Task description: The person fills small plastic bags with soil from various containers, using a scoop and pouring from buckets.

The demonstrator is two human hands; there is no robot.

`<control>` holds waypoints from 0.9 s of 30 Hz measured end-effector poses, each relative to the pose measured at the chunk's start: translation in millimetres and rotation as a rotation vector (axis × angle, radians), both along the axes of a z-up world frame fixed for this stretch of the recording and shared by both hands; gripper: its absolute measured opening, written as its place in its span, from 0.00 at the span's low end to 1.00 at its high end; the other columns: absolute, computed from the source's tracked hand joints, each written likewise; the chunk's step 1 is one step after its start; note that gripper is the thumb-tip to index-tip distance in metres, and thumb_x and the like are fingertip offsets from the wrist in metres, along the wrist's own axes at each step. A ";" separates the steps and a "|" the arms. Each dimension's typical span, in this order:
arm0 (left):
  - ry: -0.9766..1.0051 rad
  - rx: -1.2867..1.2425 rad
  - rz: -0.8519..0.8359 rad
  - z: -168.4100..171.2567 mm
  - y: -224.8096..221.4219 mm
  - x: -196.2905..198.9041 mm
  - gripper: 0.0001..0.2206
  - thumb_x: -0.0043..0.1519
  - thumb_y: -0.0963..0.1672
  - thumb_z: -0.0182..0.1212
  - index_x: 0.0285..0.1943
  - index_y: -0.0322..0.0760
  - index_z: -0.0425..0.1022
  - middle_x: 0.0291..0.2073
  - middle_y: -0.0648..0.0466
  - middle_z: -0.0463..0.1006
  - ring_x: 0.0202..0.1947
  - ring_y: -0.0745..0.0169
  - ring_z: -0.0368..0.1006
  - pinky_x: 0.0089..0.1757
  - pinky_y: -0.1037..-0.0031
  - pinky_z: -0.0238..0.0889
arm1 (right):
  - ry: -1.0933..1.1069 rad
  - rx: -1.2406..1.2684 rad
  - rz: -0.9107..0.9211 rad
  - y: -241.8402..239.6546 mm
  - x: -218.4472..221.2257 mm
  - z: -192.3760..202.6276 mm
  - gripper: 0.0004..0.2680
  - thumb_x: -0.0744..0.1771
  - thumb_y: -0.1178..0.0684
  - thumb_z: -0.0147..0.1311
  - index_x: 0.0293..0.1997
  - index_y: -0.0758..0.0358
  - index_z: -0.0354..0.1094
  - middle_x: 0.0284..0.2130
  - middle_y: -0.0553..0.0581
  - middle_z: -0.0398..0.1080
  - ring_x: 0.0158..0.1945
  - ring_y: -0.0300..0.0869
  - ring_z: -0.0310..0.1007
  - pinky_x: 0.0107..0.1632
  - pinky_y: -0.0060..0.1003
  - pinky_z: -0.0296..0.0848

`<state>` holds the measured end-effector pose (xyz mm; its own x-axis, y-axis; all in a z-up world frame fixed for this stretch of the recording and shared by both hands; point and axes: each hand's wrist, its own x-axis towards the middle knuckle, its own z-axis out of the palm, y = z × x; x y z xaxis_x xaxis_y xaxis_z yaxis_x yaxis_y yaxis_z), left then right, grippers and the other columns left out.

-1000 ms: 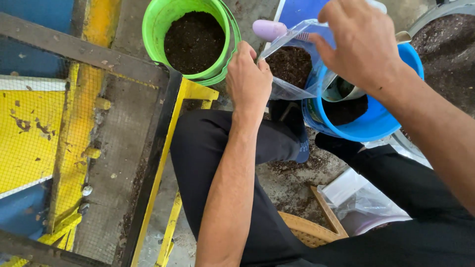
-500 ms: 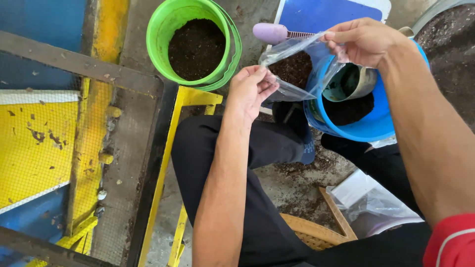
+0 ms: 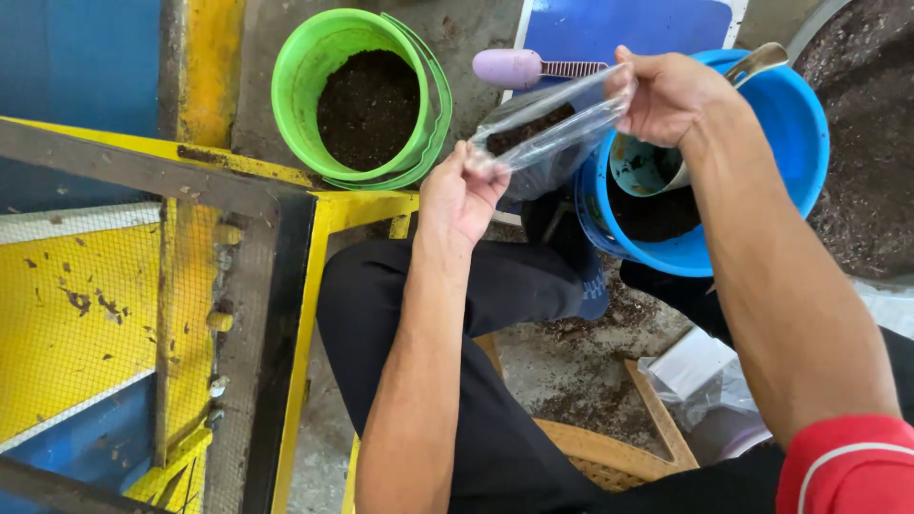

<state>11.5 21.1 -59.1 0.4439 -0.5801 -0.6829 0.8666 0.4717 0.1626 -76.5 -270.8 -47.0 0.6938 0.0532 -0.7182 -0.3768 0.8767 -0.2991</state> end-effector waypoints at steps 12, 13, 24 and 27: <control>-1.019 1.064 -0.406 39.1 -16.0 -13.6 0.09 0.56 0.41 0.64 0.27 0.34 0.67 0.17 0.54 0.66 0.23 0.49 0.68 0.31 0.57 0.61 | -0.110 0.008 -0.043 22.3 -7.0 47.4 0.15 0.74 0.41 0.50 0.32 0.57 0.58 0.20 0.45 0.54 0.25 0.34 0.52 0.32 0.30 0.55; -1.270 1.315 -0.433 42.1 -16.7 -16.9 0.10 0.54 0.40 0.65 0.26 0.32 0.66 0.19 0.49 0.70 0.26 0.39 0.73 0.35 0.52 0.65 | -0.148 -0.063 0.008 22.3 -10.3 54.7 0.14 0.74 0.43 0.51 0.33 0.57 0.59 0.21 0.46 0.55 0.27 0.35 0.53 0.35 0.30 0.57; -1.368 1.335 -0.444 86.3 -14.8 -9.8 0.08 0.55 0.40 0.66 0.35 0.34 0.68 0.26 0.46 0.78 0.32 0.40 0.77 0.37 0.51 0.67 | -0.784 -2.265 0.343 83.8 -10.8 170.7 0.11 0.66 0.67 0.53 0.54 0.75 0.66 0.47 0.69 0.70 0.52 0.62 0.72 0.52 0.47 0.72; -1.381 1.372 -0.482 96.3 -12.6 -10.6 0.11 0.56 0.43 0.68 0.35 0.34 0.69 0.25 0.45 0.78 0.32 0.38 0.77 0.36 0.50 0.66 | -0.861 -2.006 0.636 103.4 0.3 159.8 0.10 0.65 0.69 0.52 0.49 0.67 0.71 0.46 0.63 0.74 0.50 0.60 0.75 0.50 0.49 0.74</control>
